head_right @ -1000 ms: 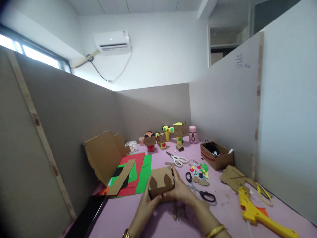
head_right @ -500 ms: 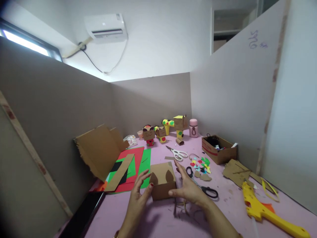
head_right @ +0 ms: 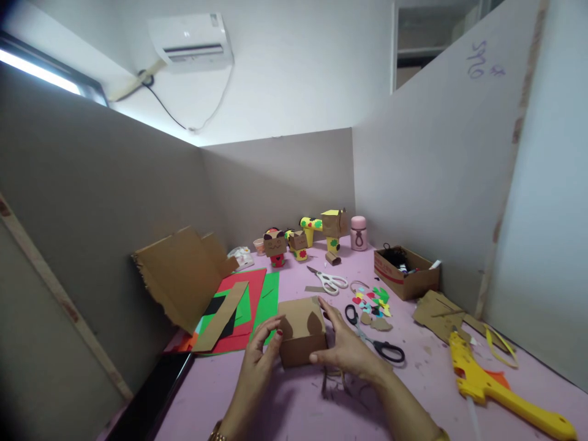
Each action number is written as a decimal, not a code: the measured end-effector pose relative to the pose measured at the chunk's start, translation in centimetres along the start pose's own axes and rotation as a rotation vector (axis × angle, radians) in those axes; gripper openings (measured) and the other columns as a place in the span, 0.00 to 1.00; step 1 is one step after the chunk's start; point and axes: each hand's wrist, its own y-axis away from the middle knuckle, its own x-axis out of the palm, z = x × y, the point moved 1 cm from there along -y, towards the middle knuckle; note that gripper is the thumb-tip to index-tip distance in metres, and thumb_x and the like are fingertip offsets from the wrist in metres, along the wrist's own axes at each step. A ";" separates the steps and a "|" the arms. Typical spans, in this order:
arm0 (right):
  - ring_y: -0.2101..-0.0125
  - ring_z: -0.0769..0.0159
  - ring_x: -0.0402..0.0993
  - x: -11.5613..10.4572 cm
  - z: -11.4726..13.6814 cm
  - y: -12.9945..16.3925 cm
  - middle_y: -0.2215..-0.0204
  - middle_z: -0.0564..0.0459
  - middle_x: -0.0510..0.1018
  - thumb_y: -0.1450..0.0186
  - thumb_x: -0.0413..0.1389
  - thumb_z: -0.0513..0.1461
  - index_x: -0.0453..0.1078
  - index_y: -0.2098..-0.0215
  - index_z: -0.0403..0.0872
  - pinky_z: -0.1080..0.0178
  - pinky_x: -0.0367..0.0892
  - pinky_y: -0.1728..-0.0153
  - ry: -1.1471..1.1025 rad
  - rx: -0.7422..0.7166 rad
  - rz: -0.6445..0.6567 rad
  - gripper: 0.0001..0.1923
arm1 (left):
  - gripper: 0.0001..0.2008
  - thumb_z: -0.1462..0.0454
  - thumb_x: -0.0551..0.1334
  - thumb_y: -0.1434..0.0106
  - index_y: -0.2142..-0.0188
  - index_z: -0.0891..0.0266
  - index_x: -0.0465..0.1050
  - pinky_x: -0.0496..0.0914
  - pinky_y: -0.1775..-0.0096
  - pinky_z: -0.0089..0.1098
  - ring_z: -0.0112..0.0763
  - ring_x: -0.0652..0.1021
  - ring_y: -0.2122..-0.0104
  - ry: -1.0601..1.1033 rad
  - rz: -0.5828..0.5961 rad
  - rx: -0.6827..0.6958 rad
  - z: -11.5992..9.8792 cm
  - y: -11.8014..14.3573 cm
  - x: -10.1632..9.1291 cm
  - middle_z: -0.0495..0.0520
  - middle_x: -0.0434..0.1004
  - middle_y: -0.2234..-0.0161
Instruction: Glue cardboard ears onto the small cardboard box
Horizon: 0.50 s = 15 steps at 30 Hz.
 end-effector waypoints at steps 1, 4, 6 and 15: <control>0.33 0.49 0.46 0.1 -0.1 0.0 0.31 0.41 0.50 0.54 0.70 0.54 0.41 0.29 0.53 0.46 0.46 0.36 -0.015 -0.008 0.004 0.64 | 0.14 0.53 0.60 0.37 0.60 0.59 0.77 0.63 0.43 0.49 0.45 0.72 0.46 -0.002 0.000 0.001 0.0 0.1 0.0 0.62 0.77 0.50; 0.33 0.51 0.49 0.6 -0.3 -0.2 0.31 0.42 0.50 0.55 0.69 0.57 0.42 0.30 0.54 0.49 0.48 0.36 -0.051 -0.037 0.006 0.64 | 0.12 0.55 0.59 0.37 0.62 0.59 0.77 0.62 0.42 0.49 0.44 0.72 0.47 -0.009 0.004 0.006 -0.1 0.1 0.0 0.61 0.78 0.51; 0.33 0.49 0.48 0.9 -0.4 -0.3 0.31 0.42 0.49 0.56 0.69 0.59 0.42 0.30 0.55 0.48 0.47 0.36 -0.063 -0.046 -0.003 0.65 | 0.12 0.56 0.59 0.36 0.63 0.58 0.77 0.62 0.42 0.49 0.44 0.72 0.47 -0.011 0.004 0.012 0.1 0.1 0.1 0.60 0.78 0.52; 0.34 0.42 0.49 1.3 -0.5 -0.4 0.36 0.42 0.58 0.57 0.69 0.59 0.37 0.29 0.59 0.39 0.45 0.37 -0.105 -0.010 -0.012 0.67 | 0.13 0.55 0.59 0.39 0.64 0.60 0.77 0.62 0.42 0.50 0.46 0.72 0.48 -0.009 -0.017 0.015 0.9 -0.1 0.3 0.63 0.78 0.53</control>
